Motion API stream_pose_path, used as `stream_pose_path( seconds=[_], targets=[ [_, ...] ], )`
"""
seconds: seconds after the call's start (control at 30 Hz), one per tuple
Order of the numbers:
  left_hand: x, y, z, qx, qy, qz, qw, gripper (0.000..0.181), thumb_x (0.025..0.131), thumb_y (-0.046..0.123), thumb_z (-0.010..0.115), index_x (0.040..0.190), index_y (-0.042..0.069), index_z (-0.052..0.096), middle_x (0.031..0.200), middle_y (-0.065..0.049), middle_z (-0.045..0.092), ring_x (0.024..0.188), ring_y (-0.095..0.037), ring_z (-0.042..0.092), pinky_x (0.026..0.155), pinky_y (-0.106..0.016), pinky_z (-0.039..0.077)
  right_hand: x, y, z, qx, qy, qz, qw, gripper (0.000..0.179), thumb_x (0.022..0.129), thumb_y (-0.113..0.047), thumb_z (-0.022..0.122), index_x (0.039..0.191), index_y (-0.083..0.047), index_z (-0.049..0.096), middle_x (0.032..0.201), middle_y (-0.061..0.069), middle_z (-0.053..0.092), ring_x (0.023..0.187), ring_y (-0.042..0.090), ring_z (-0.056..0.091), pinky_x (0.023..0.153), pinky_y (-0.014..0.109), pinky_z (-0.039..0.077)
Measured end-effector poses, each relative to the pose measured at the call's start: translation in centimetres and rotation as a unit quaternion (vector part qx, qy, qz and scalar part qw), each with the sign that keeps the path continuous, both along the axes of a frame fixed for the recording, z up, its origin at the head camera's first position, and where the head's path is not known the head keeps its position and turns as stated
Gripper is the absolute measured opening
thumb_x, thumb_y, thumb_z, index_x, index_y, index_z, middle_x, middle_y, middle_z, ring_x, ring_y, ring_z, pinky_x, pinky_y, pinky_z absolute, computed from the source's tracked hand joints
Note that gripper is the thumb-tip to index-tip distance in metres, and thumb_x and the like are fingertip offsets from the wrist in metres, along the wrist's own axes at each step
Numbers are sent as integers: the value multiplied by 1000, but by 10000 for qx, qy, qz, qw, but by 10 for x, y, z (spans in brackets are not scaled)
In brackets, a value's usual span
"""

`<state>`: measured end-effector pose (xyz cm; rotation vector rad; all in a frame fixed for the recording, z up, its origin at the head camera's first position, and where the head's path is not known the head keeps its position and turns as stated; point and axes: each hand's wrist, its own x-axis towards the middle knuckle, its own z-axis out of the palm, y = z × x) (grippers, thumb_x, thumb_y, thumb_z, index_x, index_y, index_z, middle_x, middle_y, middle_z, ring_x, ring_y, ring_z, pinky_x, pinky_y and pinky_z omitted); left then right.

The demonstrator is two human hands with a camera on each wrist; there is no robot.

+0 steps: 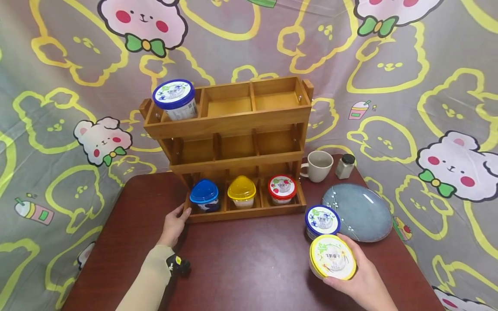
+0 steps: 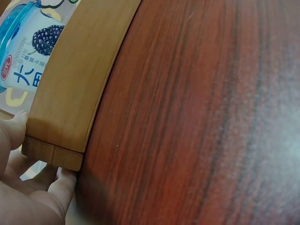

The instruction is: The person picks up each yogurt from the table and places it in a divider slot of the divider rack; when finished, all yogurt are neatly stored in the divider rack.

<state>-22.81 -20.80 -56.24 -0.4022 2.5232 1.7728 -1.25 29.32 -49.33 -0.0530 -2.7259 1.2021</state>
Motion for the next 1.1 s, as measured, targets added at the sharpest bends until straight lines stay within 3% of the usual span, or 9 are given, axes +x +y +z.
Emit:
stream_pose_path(
  seconds=[0.13, 0.2, 0.53, 0.87, 1.1],
  targets=[
    [0, 0, 1, -1, 41, -1, 10000, 55, 102, 27, 58, 147, 0, 44, 149, -20, 44, 138, -35, 37, 113, -52, 29, -8, -9, 15, -139, 641, 211, 9976, 107, 60, -21, 97, 150, -20, 40, 136, -22, 41, 105, -4, 43, 78, 12, 34],
    [0, 0, 1, 14, 57, -7, 10000, 54, 102, 26, 58, 147, 0, 45, 149, -20, 44, 138, -35, 38, 113, -52, 29, -12, -14, 25, -160, 780, 227, 9966, 107, 59, -19, 97, 150, -20, 41, 136, -23, 41, 104, -3, 44, 77, 12, 34],
    [-3, -1, 4, 65, 72, -3, 10000, 54, 102, 28, 59, 147, 1, 45, 147, -20, 46, 136, -35, 41, 112, -52, 30, -47, -40, 87, 3, 1110, 58, 9938, 108, 58, -24, 98, 150, -23, 42, 121, 7, 59, 96, 5, 46, 74, 25, 36],
    [-2, -1, 3, 51, 103, -57, 9999, 55, 102, 28, 58, 148, 1, 44, 149, -20, 44, 137, -36, 38, 112, -53, 30, -84, -59, 174, -207, 1754, 132, 9842, 106, 59, -14, 97, 150, -24, 43, 137, 10, 53, 106, 10, 45, 76, 25, 35],
    [2, -2, 1, 105, 149, -122, 9998, 55, 102, 26, 58, 147, -1, 44, 148, -21, 45, 136, -37, 40, 112, -53, 30, -114, -78, 240, -456, 2261, 432, 9721, 100, 61, -8, 95, 147, -21, 46, 134, 5, 53, 106, 12, 46, 80, 18, 37]
  ],
)
